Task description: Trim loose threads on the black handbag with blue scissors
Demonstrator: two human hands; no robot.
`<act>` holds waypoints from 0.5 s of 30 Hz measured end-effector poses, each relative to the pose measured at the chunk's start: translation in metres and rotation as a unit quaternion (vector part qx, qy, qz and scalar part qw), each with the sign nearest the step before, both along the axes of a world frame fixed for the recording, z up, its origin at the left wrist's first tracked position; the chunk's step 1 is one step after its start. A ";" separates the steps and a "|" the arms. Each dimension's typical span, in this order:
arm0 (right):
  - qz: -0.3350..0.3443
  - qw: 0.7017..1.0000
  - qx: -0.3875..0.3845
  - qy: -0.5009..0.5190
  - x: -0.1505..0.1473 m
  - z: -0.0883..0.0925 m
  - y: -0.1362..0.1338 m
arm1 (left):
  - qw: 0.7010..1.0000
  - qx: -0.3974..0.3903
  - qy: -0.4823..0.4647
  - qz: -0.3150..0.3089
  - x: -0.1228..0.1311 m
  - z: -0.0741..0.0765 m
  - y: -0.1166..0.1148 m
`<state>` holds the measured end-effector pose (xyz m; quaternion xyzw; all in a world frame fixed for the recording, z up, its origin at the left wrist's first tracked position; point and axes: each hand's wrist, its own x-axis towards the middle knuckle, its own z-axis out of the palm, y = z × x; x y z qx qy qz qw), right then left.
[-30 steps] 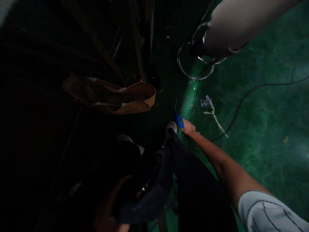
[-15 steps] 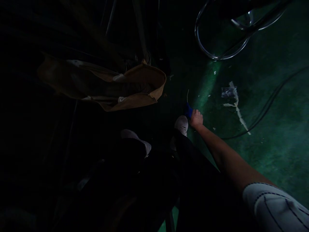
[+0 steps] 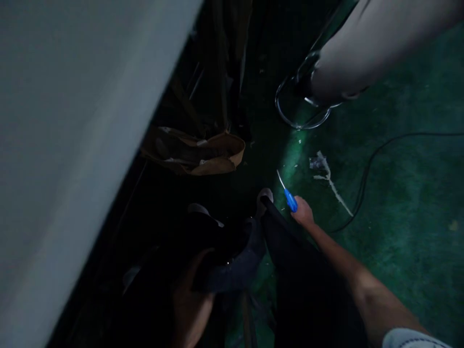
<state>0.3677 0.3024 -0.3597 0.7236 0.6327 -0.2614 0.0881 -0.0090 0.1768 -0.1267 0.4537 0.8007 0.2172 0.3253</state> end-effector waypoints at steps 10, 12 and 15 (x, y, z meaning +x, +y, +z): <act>0.097 0.960 0.248 0.087 0.040 0.203 -0.145 | 0.999 0.018 -0.039 0.004 -0.001 -0.019 0.000; 0.151 0.933 0.315 0.087 0.037 0.246 -0.168 | 1.000 0.027 -0.010 -0.009 -0.004 -0.013 0.001; 0.203 0.911 0.342 0.110 0.010 0.299 -0.210 | 0.999 0.043 0.016 -0.016 -0.009 -0.007 0.001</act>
